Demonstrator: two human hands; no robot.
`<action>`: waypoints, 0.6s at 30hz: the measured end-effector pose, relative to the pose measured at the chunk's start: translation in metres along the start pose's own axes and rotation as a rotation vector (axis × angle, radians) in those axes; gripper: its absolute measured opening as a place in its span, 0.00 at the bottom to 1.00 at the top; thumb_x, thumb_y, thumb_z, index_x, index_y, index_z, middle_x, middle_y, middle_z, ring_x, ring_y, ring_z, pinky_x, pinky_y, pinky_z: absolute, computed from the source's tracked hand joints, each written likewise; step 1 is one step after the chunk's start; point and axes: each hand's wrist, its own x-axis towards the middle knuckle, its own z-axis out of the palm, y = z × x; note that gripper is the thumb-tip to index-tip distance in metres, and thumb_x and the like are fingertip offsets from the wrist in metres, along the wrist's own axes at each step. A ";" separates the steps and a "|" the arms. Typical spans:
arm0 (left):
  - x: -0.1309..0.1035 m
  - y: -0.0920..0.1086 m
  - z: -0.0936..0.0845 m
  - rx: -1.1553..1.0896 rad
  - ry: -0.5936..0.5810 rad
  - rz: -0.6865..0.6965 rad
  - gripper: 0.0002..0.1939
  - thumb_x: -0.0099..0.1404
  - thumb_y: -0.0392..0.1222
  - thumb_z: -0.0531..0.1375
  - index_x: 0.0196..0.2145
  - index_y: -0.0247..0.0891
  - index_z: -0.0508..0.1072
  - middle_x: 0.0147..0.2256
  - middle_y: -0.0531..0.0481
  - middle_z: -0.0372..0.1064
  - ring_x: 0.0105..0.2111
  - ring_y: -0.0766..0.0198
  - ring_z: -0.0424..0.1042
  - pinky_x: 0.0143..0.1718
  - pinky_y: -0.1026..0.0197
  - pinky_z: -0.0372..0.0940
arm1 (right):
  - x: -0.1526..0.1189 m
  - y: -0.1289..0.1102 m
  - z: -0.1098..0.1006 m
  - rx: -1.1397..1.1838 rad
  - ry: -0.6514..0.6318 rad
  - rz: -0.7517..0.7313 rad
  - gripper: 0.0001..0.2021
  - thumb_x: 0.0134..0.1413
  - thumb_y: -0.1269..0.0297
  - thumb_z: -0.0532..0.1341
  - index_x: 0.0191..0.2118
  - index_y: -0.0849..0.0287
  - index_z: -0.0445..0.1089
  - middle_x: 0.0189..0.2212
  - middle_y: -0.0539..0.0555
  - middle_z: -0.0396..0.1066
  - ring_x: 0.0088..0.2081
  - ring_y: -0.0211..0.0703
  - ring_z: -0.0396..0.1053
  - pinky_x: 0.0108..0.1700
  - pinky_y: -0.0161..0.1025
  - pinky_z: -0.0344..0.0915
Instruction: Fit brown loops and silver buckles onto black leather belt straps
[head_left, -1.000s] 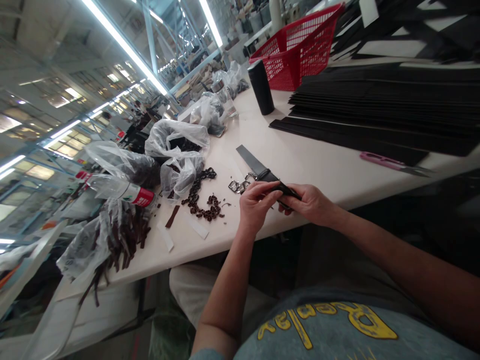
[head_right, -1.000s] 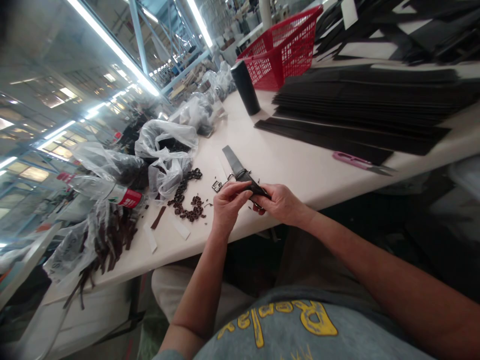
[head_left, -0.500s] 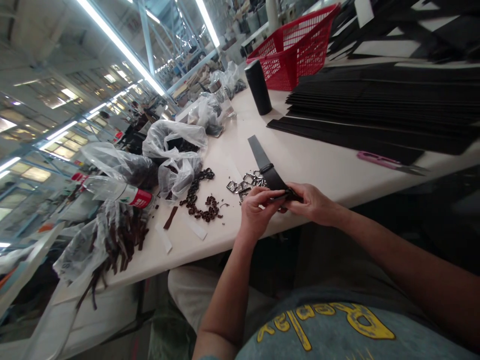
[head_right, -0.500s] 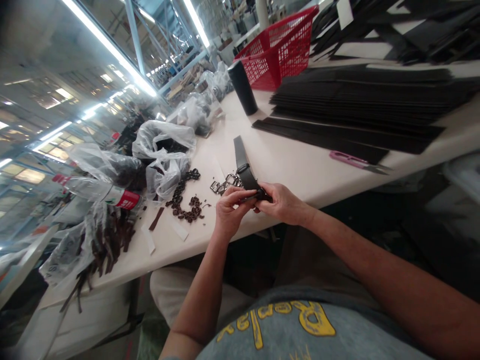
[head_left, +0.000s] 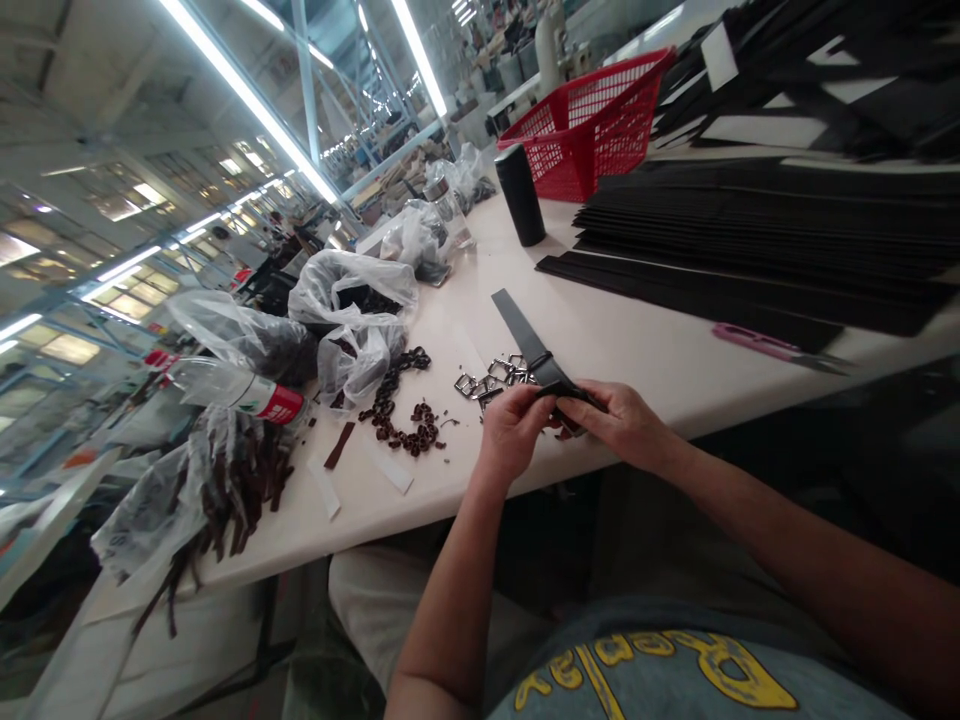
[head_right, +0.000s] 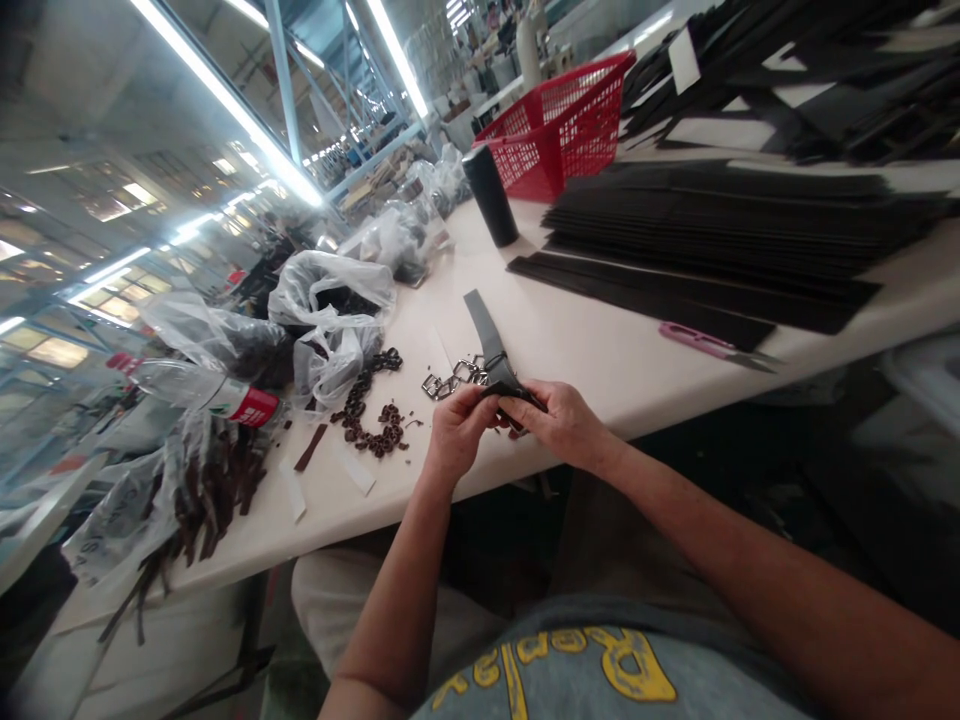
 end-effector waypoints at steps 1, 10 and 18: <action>0.000 -0.001 0.002 -0.047 0.020 -0.046 0.17 0.60 0.55 0.66 0.29 0.37 0.74 0.22 0.54 0.70 0.21 0.69 0.69 0.25 0.66 0.65 | 0.000 0.000 0.000 -0.007 0.009 -0.008 0.23 0.54 0.40 0.63 0.35 0.59 0.74 0.27 0.53 0.75 0.28 0.44 0.73 0.33 0.38 0.71; -0.002 -0.001 0.011 -0.294 0.199 -0.129 0.20 0.59 0.58 0.66 0.32 0.36 0.72 0.26 0.53 0.73 0.24 0.71 0.71 0.27 0.67 0.64 | -0.002 0.002 -0.002 -0.028 0.096 -0.080 0.20 0.56 0.44 0.63 0.31 0.58 0.73 0.25 0.51 0.74 0.27 0.43 0.71 0.33 0.37 0.68; 0.019 0.013 0.009 -0.768 0.184 -0.357 0.22 0.70 0.58 0.54 0.42 0.37 0.76 0.43 0.42 0.78 0.45 0.57 0.77 0.50 0.56 0.69 | -0.009 0.002 0.001 -0.074 0.063 -0.037 0.17 0.55 0.47 0.63 0.32 0.59 0.73 0.22 0.52 0.74 0.25 0.42 0.71 0.29 0.36 0.67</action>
